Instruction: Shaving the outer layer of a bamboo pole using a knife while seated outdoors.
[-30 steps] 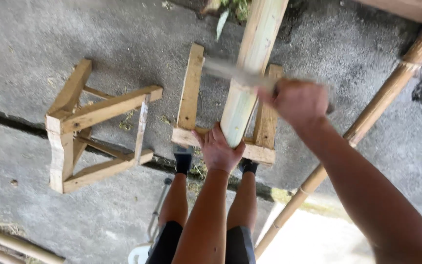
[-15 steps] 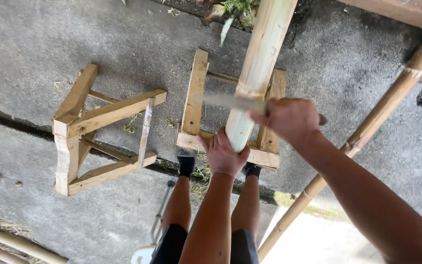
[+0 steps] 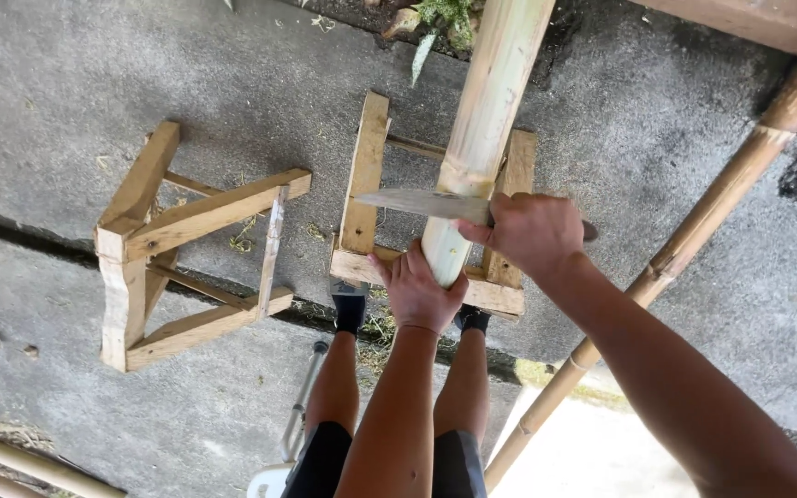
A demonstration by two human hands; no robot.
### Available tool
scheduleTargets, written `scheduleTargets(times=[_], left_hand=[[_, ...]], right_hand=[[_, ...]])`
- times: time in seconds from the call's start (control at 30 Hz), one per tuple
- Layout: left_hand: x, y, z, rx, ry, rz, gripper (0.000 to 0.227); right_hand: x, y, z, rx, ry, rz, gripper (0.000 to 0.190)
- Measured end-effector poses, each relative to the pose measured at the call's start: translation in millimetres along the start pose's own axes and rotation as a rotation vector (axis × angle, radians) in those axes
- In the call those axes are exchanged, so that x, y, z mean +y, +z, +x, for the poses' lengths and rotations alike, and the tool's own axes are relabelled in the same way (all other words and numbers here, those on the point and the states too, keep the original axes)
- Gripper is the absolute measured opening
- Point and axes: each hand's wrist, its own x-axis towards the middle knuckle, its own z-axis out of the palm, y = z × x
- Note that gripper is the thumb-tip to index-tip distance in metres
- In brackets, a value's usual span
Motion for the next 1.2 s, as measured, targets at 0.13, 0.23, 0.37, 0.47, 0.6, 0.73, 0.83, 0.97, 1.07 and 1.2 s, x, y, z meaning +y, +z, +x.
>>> scheduleTargets(times=[0.13, 0.23, 0.37, 0.47, 0.6, 0.73, 0.83, 0.97, 1.07, 1.2], left_hand=[[-1, 3, -2, 0.095, 0.050, -0.026, 0.083], [-3, 2, -1, 0.001, 0.021, 0.007, 0.077], [0, 1, -1, 0.034, 0.005, -0.037, 0.080], [-4, 7, 3, 0.037, 0.006, -0.016, 0.080], [2, -4, -1, 0.045, 0.009, -0.039, 0.088], [1, -5, 4, 0.001, -0.023, -0.040, 0.081], [4, -5, -2, -0.008, -0.036, -0.055, 0.087], [-3, 5, -2, 0.081, 0.020, -0.071, 0.084], [2, 0, -7, 0.034, 0.003, -0.048, 0.086], [0, 2, 0, 0.002, -0.028, -0.032, 0.083]], right_hand=[[4, -16, 7, -0.199, 0.112, 0.023, 0.072], [2, -10, 10, -0.171, 0.244, 0.136, 0.069], [1, 5, 2, -0.084, 0.057, 0.056, 0.073], [-5, 7, 2, -0.030, 0.082, 0.049, 0.077], [-4, 18, -7, 0.071, 0.039, -0.019, 0.079], [-6, 10, 0, 0.090, 0.047, -0.009, 0.076], [2, -18, 4, -0.204, 0.147, 0.020, 0.079], [1, -23, 5, -0.210, 0.136, -0.060, 0.076], [5, -21, -1, -0.195, 0.113, -0.050, 0.074], [-4, -18, 1, -0.264, 0.040, -0.097, 0.072]])
